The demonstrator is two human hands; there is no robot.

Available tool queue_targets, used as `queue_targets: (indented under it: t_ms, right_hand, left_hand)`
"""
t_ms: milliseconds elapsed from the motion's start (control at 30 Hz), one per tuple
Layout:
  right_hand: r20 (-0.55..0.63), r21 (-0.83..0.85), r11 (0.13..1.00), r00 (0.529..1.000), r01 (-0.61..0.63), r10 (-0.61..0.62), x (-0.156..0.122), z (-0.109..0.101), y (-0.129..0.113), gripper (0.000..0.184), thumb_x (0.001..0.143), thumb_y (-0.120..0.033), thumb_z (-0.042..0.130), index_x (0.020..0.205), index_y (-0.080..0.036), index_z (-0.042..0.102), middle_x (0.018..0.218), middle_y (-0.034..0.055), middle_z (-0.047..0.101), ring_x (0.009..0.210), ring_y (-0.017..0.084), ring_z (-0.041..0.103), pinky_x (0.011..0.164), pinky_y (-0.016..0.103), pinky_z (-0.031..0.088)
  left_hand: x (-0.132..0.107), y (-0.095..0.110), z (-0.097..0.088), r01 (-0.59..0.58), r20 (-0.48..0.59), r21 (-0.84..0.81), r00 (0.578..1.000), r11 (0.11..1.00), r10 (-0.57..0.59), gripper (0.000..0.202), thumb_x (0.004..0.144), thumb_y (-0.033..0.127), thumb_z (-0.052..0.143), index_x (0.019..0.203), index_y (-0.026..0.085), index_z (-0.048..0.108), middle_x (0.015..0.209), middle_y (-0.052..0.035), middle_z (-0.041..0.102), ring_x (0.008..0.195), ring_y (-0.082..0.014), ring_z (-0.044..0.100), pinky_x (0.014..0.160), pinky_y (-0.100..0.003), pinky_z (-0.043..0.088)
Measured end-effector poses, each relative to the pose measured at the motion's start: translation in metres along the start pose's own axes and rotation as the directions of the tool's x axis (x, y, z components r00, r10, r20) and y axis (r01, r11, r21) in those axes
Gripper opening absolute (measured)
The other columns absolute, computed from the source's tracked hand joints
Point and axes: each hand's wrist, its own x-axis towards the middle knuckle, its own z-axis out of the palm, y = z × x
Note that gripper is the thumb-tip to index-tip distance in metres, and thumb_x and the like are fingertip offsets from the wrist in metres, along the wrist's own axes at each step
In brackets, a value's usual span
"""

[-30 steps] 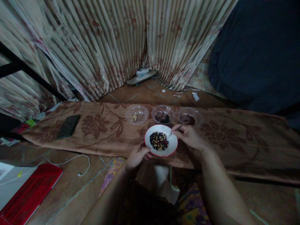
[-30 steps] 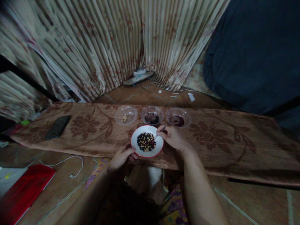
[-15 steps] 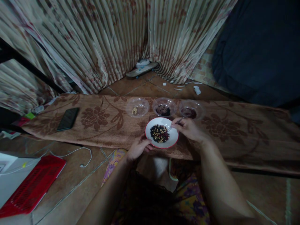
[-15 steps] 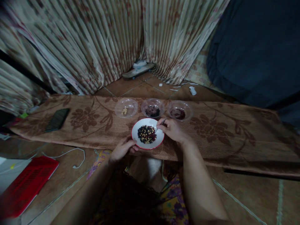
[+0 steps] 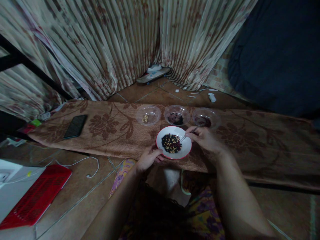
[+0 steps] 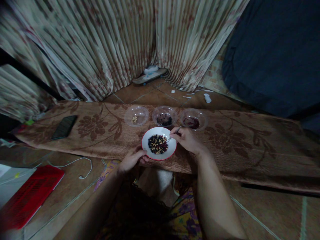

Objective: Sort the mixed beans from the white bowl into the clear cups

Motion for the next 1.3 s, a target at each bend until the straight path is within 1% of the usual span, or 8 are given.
queue_targets:
  t_ms: [300, 567, 867, 967, 1067, 1167, 1233, 1300]
  right_hand:
    - [0.048, 0.019, 1.0, 0.999, -0.005, 0.004, 0.002, 0.005, 0.003, 0.026, 0.083, -0.043, 0.059, 0.085, -0.018, 0.066, 0.07, 0.0003, 0.062, 0.059, 0.014, 0.053, 0.055, 0.025, 0.042]
    - [0.053, -0.002, 1.0, 0.999, -0.009, 0.01, 0.001, 0.004, 0.004, 0.025, 0.084, -0.044, 0.059, 0.086, -0.02, 0.066, 0.07, -0.0004, 0.064, 0.058, 0.014, 0.053, 0.056, 0.026, 0.042]
    - [-0.005, 0.01, 1.0, 1.0, 0.024, -0.024, 0.0, 0.001, -0.004, 0.025, 0.083, -0.043, 0.06, 0.084, -0.019, 0.067, 0.073, 0.0017, 0.066, 0.062, 0.015, 0.057, 0.058, 0.027, 0.045]
    - [-0.114, 0.024, 0.998, 0.992, 0.055, -0.052, -0.004, -0.009, -0.013, 0.025, 0.083, -0.043, 0.061, 0.079, -0.019, 0.066, 0.068, 0.0016, 0.063, 0.059, 0.014, 0.055, 0.056, 0.026, 0.044]
    - [-0.354, 0.031, 0.996, 0.933, 0.083, -0.067, -0.008, -0.025, -0.012, 0.025, 0.081, -0.044, 0.063, 0.076, -0.02, 0.066, 0.068, 0.0021, 0.063, 0.057, 0.014, 0.054, 0.054, 0.027, 0.044]
    - [-0.583, 0.01, 0.997, 0.81, 0.077, -0.057, -0.009, -0.043, 0.004, 0.027, 0.08, -0.046, 0.064, 0.074, -0.02, 0.064, 0.068, 0.0028, 0.063, 0.057, 0.015, 0.055, 0.053, 0.028, 0.045]
    - [-0.698, -0.017, 0.999, 0.715, 0.033, -0.036, -0.007, -0.052, 0.019, 0.029, 0.08, -0.048, 0.063, 0.078, -0.019, 0.064, 0.062, 0.0011, 0.06, 0.056, 0.016, 0.055, 0.051, 0.028, 0.044]
    - [-0.757, -0.025, 1.0, 0.653, 0.008, -0.024, -0.004, -0.057, 0.032, 0.032, 0.08, -0.05, 0.06, 0.08, -0.018, 0.064, 0.06, 0.0007, 0.059, 0.053, 0.016, 0.053, 0.049, 0.028, 0.044]
  left_hand:
    - [0.001, 0.0, 0.0, 0.016, -0.005, -0.002, 1.0, 1.0, -0.016, 0.025, 0.078, 0.027, 0.061, 0.098, 0.012, 0.059, 0.07, -0.0026, 0.066, 0.057, -0.0102, 0.06, 0.051, -0.018, 0.045]
    - [-0.001, 0.002, 0.001, 0.01, -0.013, -0.018, 1.0, 1.0, -0.01, 0.025, 0.077, 0.028, 0.062, 0.096, 0.012, 0.06, 0.067, -0.0024, 0.066, 0.056, -0.011, 0.061, 0.051, -0.018, 0.045]
    - [-0.001, 0.004, 0.002, 0.023, -0.013, -0.011, 1.0, 1.0, -0.023, 0.025, 0.076, 0.028, 0.063, 0.094, 0.012, 0.061, 0.067, -0.0025, 0.066, 0.053, -0.01, 0.059, 0.05, -0.018, 0.044]
    - [-0.001, 0.003, 0.002, 0.03, -0.013, -0.013, 0.999, 0.999, -0.03, 0.024, 0.077, 0.03, 0.063, 0.093, 0.012, 0.061, 0.064, -0.0022, 0.065, 0.052, -0.0102, 0.058, 0.05, -0.019, 0.043]
    - [-0.002, 0.002, 0.002, 0.03, -0.033, -0.021, 0.999, 0.999, -0.03, 0.027, 0.076, 0.033, 0.064, 0.092, 0.013, 0.062, 0.062, -0.001, 0.064, 0.053, -0.0113, 0.059, 0.05, -0.02, 0.043]
    - [-0.003, 0.001, 0.0, 0.036, -0.047, -0.016, 0.998, 0.999, -0.036, 0.03, 0.075, 0.036, 0.065, 0.093, 0.013, 0.061, 0.062, -0.0011, 0.064, 0.053, -0.012, 0.059, 0.05, -0.021, 0.042]
    - [-0.002, 0.002, -0.001, 0.037, -0.04, -0.012, 0.998, 0.999, -0.037, 0.033, 0.076, 0.037, 0.064, 0.099, 0.012, 0.061, 0.062, -0.0009, 0.064, 0.056, -0.0132, 0.06, 0.051, -0.022, 0.043]
    - [-0.002, 0.003, -0.002, 0.039, -0.042, 0.002, 0.998, 0.999, -0.039, 0.036, 0.076, 0.037, 0.063, 0.101, 0.012, 0.06, 0.063, -0.0012, 0.065, 0.057, -0.0139, 0.06, 0.052, -0.022, 0.044]
